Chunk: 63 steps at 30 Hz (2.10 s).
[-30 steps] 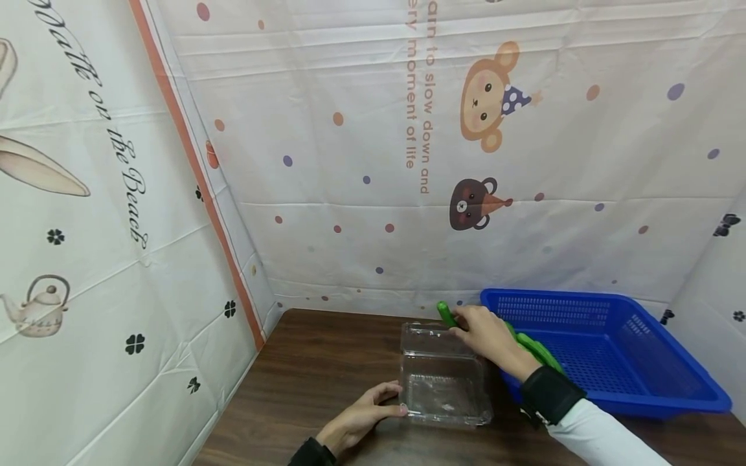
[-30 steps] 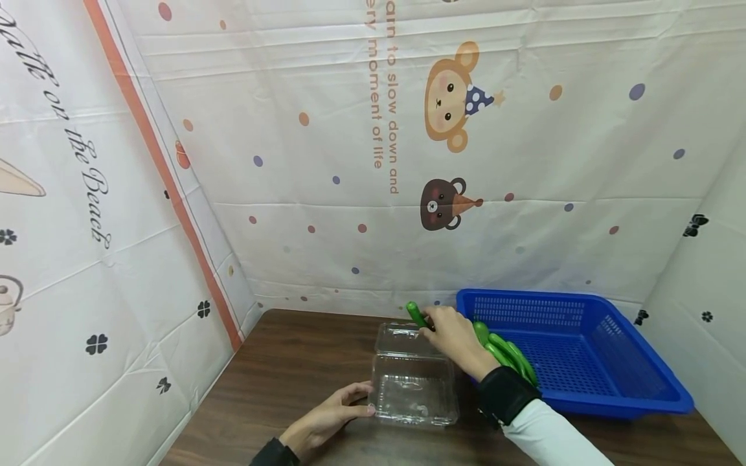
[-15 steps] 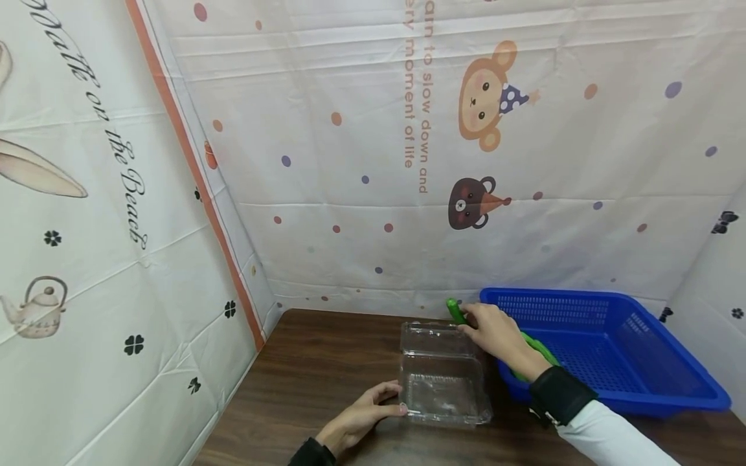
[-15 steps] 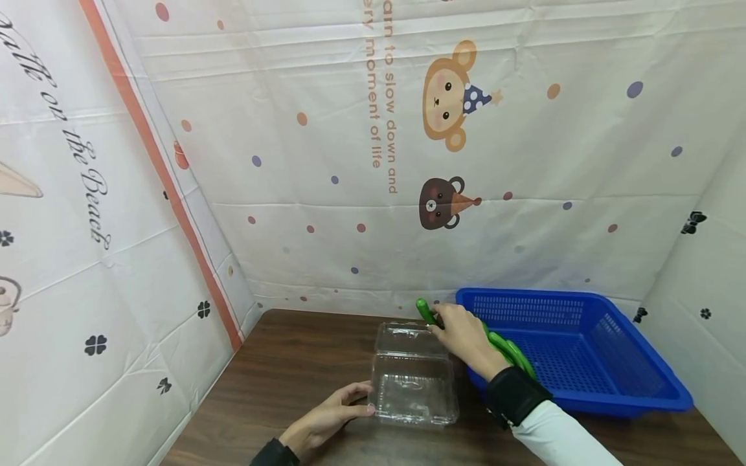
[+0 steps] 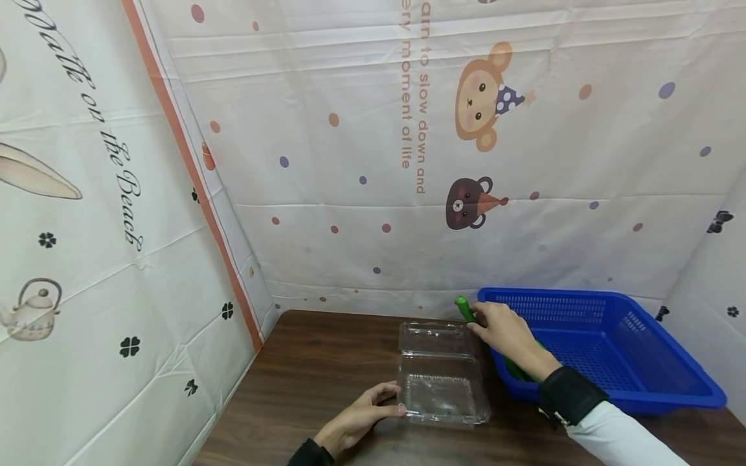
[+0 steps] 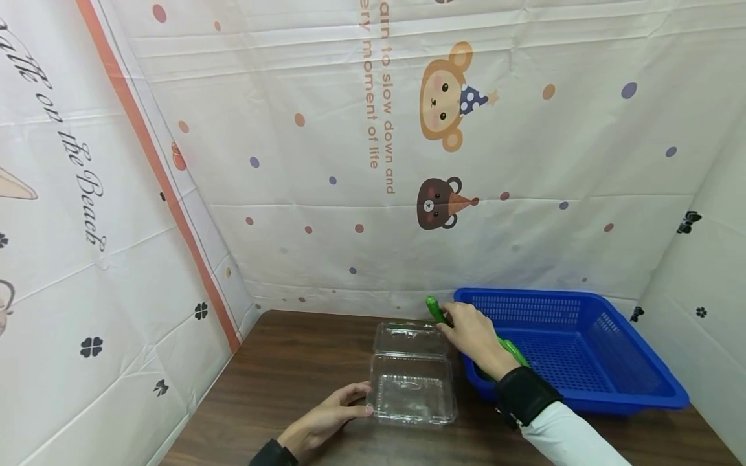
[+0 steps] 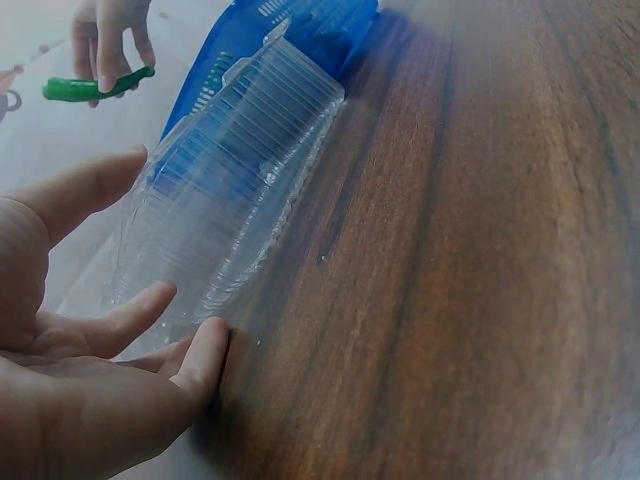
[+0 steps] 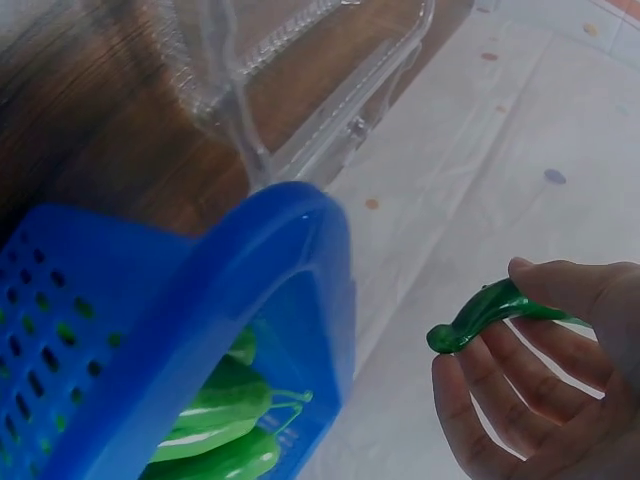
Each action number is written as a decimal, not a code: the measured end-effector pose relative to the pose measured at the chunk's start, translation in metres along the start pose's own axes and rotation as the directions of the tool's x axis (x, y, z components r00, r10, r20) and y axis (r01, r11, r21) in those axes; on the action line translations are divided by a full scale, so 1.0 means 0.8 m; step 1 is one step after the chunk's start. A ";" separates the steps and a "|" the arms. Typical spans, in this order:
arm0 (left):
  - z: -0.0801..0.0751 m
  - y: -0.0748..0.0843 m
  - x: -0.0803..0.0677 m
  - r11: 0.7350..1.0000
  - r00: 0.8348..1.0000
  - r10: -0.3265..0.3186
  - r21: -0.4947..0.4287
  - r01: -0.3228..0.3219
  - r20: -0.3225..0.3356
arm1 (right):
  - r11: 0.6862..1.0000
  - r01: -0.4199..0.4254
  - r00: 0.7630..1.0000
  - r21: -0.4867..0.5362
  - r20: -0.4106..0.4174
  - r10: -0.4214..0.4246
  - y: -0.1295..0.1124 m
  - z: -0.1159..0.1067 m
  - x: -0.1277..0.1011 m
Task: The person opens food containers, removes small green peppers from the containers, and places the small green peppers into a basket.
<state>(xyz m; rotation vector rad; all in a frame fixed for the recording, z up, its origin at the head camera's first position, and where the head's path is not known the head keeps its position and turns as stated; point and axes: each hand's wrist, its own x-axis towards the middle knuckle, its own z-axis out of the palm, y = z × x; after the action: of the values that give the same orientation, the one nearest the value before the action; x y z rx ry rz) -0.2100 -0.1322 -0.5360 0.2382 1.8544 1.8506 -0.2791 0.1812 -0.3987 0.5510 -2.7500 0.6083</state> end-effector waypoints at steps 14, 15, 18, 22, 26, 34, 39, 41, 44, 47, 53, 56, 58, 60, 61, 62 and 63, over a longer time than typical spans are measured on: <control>0.000 0.000 -0.004 1.000 1.000 0.005 0.009 -0.005 -0.007 | 1.000 -0.013 1.000 0.010 0.007 0.013 0.009 -0.012 -0.008; 0.000 0.000 -0.004 1.000 1.000 0.005 0.010 -0.005 -0.007 | 1.000 -0.017 1.000 0.007 0.007 0.017 0.010 -0.013 -0.008; 0.000 -0.001 -0.004 1.000 1.000 0.006 0.012 -0.006 -0.006 | 1.000 -0.029 1.000 0.007 0.011 0.029 0.011 -0.015 -0.009; 0.000 -0.001 -0.004 1.000 1.000 0.004 0.010 -0.004 -0.004 | 0.999 -0.046 0.999 0.018 0.007 0.046 0.016 -0.018 -0.011; 0.001 -0.001 -0.004 1.000 1.000 0.005 0.009 -0.005 -0.004 | 0.998 -0.048 0.999 0.039 0.002 0.048 0.020 -0.021 -0.015; 0.001 -0.001 -0.003 1.000 1.000 0.004 0.011 -0.004 0.001 | 0.997 -0.062 0.998 0.041 0.009 0.061 0.026 -0.023 -0.017; 0.001 -0.002 -0.002 1.000 1.000 0.003 0.008 -0.003 0.003 | 0.997 -0.056 0.998 0.047 -0.001 0.056 0.029 -0.026 -0.020; 0.001 -0.002 -0.003 1.000 1.000 0.001 0.007 -0.001 0.004 | 0.998 -0.050 0.999 0.048 -0.002 0.050 0.031 -0.026 -0.021; 0.000 -0.002 -0.002 1.000 1.000 0.001 0.007 -0.001 0.004 | 0.998 -0.048 0.999 0.049 -0.005 0.048 0.036 -0.026 -0.021; 0.000 -0.001 -0.002 1.000 1.000 0.000 0.006 0.000 0.002 | 0.997 -0.056 0.998 0.047 -0.007 0.057 0.040 -0.027 -0.023; 0.000 -0.001 -0.002 1.000 1.000 -0.005 0.003 0.005 0.003 | 0.998 -0.052 0.998 0.046 -0.016 0.053 0.049 -0.030 -0.026; 0.000 0.000 -0.001 1.000 1.000 -0.004 0.005 0.004 0.005 | 0.997 -0.055 0.998 0.050 -0.019 0.056 0.055 -0.032 -0.030; 0.000 0.000 -0.001 1.000 1.000 -0.006 0.001 0.006 0.005 | 0.997 -0.059 0.998 0.052 -0.014 0.060 0.058 -0.033 -0.032; 0.000 0.001 -0.001 1.000 1.000 -0.004 0.001 0.004 0.004 | 0.996 -0.064 0.998 0.055 -0.005 0.064 0.061 -0.033 -0.033; 0.000 0.000 -0.001 1.000 1.000 -0.006 0.001 0.006 0.003 | 0.996 -0.066 0.998 0.056 -0.001 0.067 0.063 -0.033 -0.034; 0.000 0.000 -0.001 1.000 1.000 -0.007 0.001 0.007 0.002 | 0.996 -0.072 0.997 0.057 0.002 0.072 0.064 -0.033 -0.035; 0.000 -0.001 -0.001 1.000 1.000 -0.008 0.000 0.008 0.002 | 0.995 -0.076 0.997 0.058 0.006 0.075 0.065 -0.034 -0.036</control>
<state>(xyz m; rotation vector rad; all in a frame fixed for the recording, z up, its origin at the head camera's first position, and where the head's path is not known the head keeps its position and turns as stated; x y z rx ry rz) -0.2090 -0.1325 -0.5363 0.2321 1.8518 1.8442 -0.2704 0.2460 -0.4031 0.4629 -2.7749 0.7075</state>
